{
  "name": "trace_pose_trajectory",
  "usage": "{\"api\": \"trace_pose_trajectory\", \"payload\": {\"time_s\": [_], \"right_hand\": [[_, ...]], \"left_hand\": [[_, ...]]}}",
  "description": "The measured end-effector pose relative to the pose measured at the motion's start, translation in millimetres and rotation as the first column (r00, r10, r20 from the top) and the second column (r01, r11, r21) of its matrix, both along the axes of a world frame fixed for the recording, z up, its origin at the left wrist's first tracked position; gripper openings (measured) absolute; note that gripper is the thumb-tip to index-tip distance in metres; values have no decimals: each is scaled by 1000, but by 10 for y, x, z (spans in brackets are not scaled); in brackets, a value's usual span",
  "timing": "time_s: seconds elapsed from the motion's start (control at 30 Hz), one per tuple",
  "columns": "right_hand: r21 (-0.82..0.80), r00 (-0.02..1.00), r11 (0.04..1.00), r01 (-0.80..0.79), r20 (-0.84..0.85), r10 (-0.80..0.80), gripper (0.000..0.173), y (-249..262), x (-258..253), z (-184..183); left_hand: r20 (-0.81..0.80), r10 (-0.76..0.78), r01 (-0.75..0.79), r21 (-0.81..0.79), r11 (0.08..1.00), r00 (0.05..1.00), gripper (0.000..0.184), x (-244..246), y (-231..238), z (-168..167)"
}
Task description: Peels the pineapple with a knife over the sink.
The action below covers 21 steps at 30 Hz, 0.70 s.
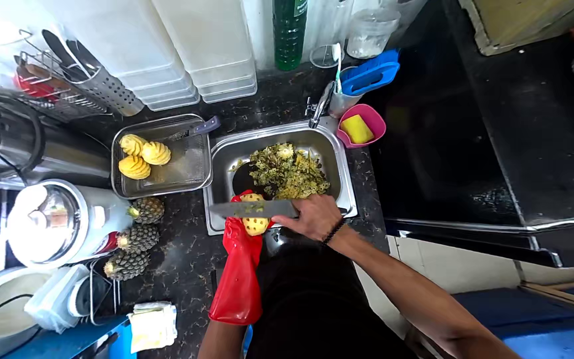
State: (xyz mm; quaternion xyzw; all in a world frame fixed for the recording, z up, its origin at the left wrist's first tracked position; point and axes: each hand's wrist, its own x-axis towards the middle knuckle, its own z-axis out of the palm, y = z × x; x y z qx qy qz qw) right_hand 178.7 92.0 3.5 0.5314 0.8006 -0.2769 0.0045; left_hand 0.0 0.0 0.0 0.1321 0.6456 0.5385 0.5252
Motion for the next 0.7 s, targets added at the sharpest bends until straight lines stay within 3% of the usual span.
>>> {"api": "trace_pose_trajectory", "payload": {"time_s": [0.07, 0.17, 0.3, 0.43, 0.53, 0.6, 0.63, 0.67, 0.7], "right_hand": [[-43, 999, 998, 48, 16, -48, 83, 58, 77, -79], [-102, 998, 995, -1, -56, -5, 87, -7, 46, -4], [-64, 991, 997, -47, -131, 39, 91, -127, -69, 56], [-59, 995, 998, 24, -97, -29, 84, -42, 24, -66], [-109, 995, 990, 83, -52, -89, 80, 67, 140, -131], [-120, 997, 992, 33, -70, -42, 83, 31, 107, -40], [-113, 995, 994, -2, -98, -9, 85, -22, 68, 18], [-97, 993, 995, -35, -119, 23, 88, -68, 27, 67], [-100, 992, 993, -62, -119, 50, 90, -85, -9, 109]], "left_hand": [[111, 87, -97, 84, 992, 990, 48, 1, 71, -173], [208, 78, -103, 112, 988, 975, 48, 4, 56, -109], [129, -25, 6, 139, 990, 991, 45, 85, -22, 160], [471, 90, -155, 101, 983, 878, 56, -71, 213, -160], [470, 143, -172, 19, 985, 871, 51, -74, 280, -65], [458, 169, -183, -14, 983, 873, 47, -67, 260, -87], [486, 149, -183, 21, 983, 861, 47, -90, 204, -230], [533, 31, -143, 170, 975, 845, 48, -157, 91, -547], [535, -213, -65, 453, 889, 817, 53, -281, -7, -1062]]}}
